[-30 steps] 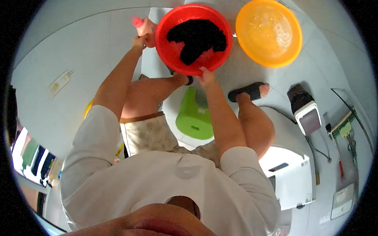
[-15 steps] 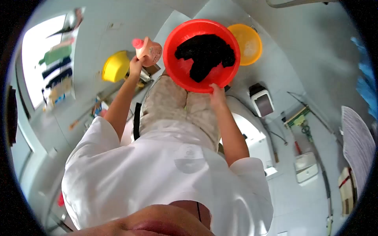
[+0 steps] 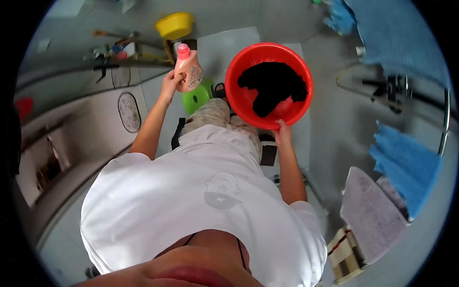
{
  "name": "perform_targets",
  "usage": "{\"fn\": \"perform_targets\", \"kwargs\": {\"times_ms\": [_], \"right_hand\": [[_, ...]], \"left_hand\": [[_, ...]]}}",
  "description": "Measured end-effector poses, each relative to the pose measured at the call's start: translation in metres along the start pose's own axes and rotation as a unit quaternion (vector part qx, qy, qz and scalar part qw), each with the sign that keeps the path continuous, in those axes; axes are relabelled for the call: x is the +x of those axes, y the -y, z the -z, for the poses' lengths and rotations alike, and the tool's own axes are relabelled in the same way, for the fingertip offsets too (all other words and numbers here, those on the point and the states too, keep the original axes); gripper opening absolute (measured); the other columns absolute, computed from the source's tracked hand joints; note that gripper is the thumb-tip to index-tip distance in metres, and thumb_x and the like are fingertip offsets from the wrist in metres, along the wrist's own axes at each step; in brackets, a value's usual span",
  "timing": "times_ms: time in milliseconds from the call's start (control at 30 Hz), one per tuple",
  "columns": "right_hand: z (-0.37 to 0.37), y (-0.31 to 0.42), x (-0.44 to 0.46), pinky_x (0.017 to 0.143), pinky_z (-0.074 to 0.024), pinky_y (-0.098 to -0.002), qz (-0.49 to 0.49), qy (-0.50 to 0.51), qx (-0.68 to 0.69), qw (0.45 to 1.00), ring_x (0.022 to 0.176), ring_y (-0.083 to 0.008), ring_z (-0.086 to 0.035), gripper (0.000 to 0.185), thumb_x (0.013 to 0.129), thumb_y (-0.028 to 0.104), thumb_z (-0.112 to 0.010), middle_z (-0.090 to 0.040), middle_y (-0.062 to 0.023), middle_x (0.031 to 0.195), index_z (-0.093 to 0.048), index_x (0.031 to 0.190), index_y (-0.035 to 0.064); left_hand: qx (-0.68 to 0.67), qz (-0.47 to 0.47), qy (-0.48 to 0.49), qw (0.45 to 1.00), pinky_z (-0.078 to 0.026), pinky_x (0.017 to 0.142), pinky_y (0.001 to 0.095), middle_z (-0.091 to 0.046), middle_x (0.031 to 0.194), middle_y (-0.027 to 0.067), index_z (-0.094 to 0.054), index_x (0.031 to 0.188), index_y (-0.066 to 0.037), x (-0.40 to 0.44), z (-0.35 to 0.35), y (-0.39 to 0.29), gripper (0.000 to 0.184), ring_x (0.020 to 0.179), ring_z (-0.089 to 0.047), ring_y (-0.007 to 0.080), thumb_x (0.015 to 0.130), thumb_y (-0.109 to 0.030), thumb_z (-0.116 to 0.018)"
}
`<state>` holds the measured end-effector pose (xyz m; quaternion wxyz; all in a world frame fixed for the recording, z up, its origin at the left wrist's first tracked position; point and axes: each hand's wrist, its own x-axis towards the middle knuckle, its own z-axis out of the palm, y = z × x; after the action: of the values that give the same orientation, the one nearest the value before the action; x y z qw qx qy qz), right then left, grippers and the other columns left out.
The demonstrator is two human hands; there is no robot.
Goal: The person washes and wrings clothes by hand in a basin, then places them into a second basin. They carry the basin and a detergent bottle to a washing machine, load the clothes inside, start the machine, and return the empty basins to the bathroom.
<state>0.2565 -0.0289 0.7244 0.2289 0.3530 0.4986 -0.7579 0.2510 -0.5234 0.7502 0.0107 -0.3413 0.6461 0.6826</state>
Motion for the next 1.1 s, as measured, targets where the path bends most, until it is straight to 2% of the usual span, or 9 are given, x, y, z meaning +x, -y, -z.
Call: {"fn": "perform_targets", "kwargs": {"times_ms": [100, 200, 333, 467, 567, 667, 833, 933, 1100], "right_hand": [[-0.048, 0.012, 0.004, 0.079, -0.0629, -0.0417, 0.017, 0.031, -0.047, 0.998, 0.099, -0.0260, -0.067, 0.041, 0.084, -0.001, -0.062, -0.063, -0.0092, 0.113, -0.054, 0.123, 0.0068], [-0.115, 0.021, 0.003, 0.071, -0.0660, -0.0359, -0.027, 0.056, -0.074, 0.995, 0.090, -0.0244, -0.070, 0.041, 0.085, -0.002, -0.059, -0.064, -0.0104, 0.108, -0.050, 0.126, 0.0005], [-0.190, 0.021, 0.032, 0.076, -0.0633, -0.0354, -0.085, 0.063, -0.125, 0.987, 0.090, -0.0237, -0.068, 0.037, 0.083, -0.002, -0.062, -0.063, -0.0093, 0.105, -0.054, 0.118, 0.0033], [-0.279, 0.029, 0.043, 0.060, -0.0601, -0.0290, -0.097, 0.051, -0.233, 0.966, 0.079, -0.0191, -0.067, 0.031, 0.083, 0.001, -0.062, -0.064, -0.0069, 0.097, -0.056, 0.113, 0.0031], [-0.304, 0.032, 0.070, 0.055, -0.0580, -0.0272, -0.119, 0.104, -0.264, 0.952, 0.073, -0.0183, -0.066, 0.030, 0.083, 0.002, -0.061, -0.064, -0.0064, 0.095, -0.056, 0.112, 0.0036], [-0.337, 0.027, 0.106, 0.053, -0.0573, -0.0263, -0.163, 0.165, -0.327, 0.916, 0.071, -0.0180, -0.066, 0.028, 0.083, 0.004, -0.061, -0.065, -0.0064, 0.093, -0.056, 0.110, 0.0032], [-0.428, 0.013, 0.105, 0.072, -0.0626, -0.0409, -0.168, 0.254, -0.439, 0.845, 0.104, -0.0257, -0.065, 0.055, 0.080, 0.003, -0.060, -0.061, -0.0068, 0.120, -0.049, 0.133, 0.0132], [-0.466, 0.002, 0.116, 0.066, -0.0619, -0.0383, -0.160, 0.298, -0.464, 0.819, 0.094, -0.0243, -0.067, 0.039, 0.080, 0.003, -0.060, -0.065, -0.0068, 0.108, -0.057, 0.119, 0.0071], [-0.520, 0.006, 0.143, 0.070, -0.0619, -0.0402, -0.197, 0.355, -0.554, 0.727, 0.096, -0.0254, -0.067, 0.038, 0.081, 0.002, -0.061, -0.066, -0.0080, 0.108, -0.058, 0.118, 0.0052]], "left_hand": [[0.073, -0.036, -0.021, 0.996, -0.051, 0.076, 0.0275, -0.070, 0.094, 0.0048, -0.066, 0.108, 0.001, -0.017, 0.032, 0.015, 0.028, 0.084, -0.063, 0.0113, 0.088, -0.018, -0.069], [0.065, -0.041, -0.060, 0.995, -0.051, 0.077, 0.0282, -0.070, 0.095, 0.0053, -0.067, 0.110, 0.001, -0.023, 0.079, 0.042, 0.032, 0.084, -0.063, 0.0123, 0.086, -0.020, -0.069], [0.043, -0.003, -0.127, 0.991, -0.051, 0.077, 0.0294, -0.071, 0.094, 0.0068, -0.067, 0.109, 0.001, -0.014, 0.128, 0.050, 0.034, 0.084, -0.064, 0.0129, 0.084, -0.022, -0.070], [0.100, -0.012, -0.222, 0.970, -0.052, 0.072, 0.0315, -0.070, 0.087, 0.0088, -0.067, 0.102, 0.002, -0.021, 0.167, 0.032, 0.032, 0.078, -0.066, 0.0162, 0.083, -0.024, -0.070], [0.038, 0.090, -0.264, 0.960, -0.053, 0.069, 0.0327, -0.071, 0.087, 0.0104, -0.067, 0.101, 0.003, -0.050, 0.164, 0.009, 0.034, 0.077, -0.067, 0.0182, 0.082, -0.026, -0.070], [0.066, 0.120, -0.329, 0.934, -0.052, 0.064, 0.0328, -0.071, 0.086, 0.0114, -0.066, 0.101, 0.003, -0.052, 0.183, 0.006, 0.037, 0.073, -0.068, 0.0175, 0.083, -0.029, -0.071], [0.014, 0.098, -0.504, 0.858, -0.052, 0.064, 0.0332, -0.070, 0.083, 0.0103, -0.065, 0.104, 0.003, -0.097, 0.195, 0.032, 0.040, 0.072, -0.067, 0.0173, 0.085, -0.032, -0.072], [-0.127, 0.086, -0.554, 0.819, -0.052, 0.068, 0.0341, -0.071, 0.084, 0.0112, -0.065, 0.105, 0.003, -0.125, 0.179, 0.021, 0.039, 0.074, -0.067, 0.0184, 0.086, -0.030, -0.070], [-0.043, 0.148, -0.662, 0.733, -0.050, 0.070, 0.0320, -0.069, 0.083, 0.0096, -0.065, 0.104, 0.003, -0.155, 0.127, -0.013, 0.035, 0.074, -0.063, 0.0162, 0.087, -0.027, -0.069]]}}
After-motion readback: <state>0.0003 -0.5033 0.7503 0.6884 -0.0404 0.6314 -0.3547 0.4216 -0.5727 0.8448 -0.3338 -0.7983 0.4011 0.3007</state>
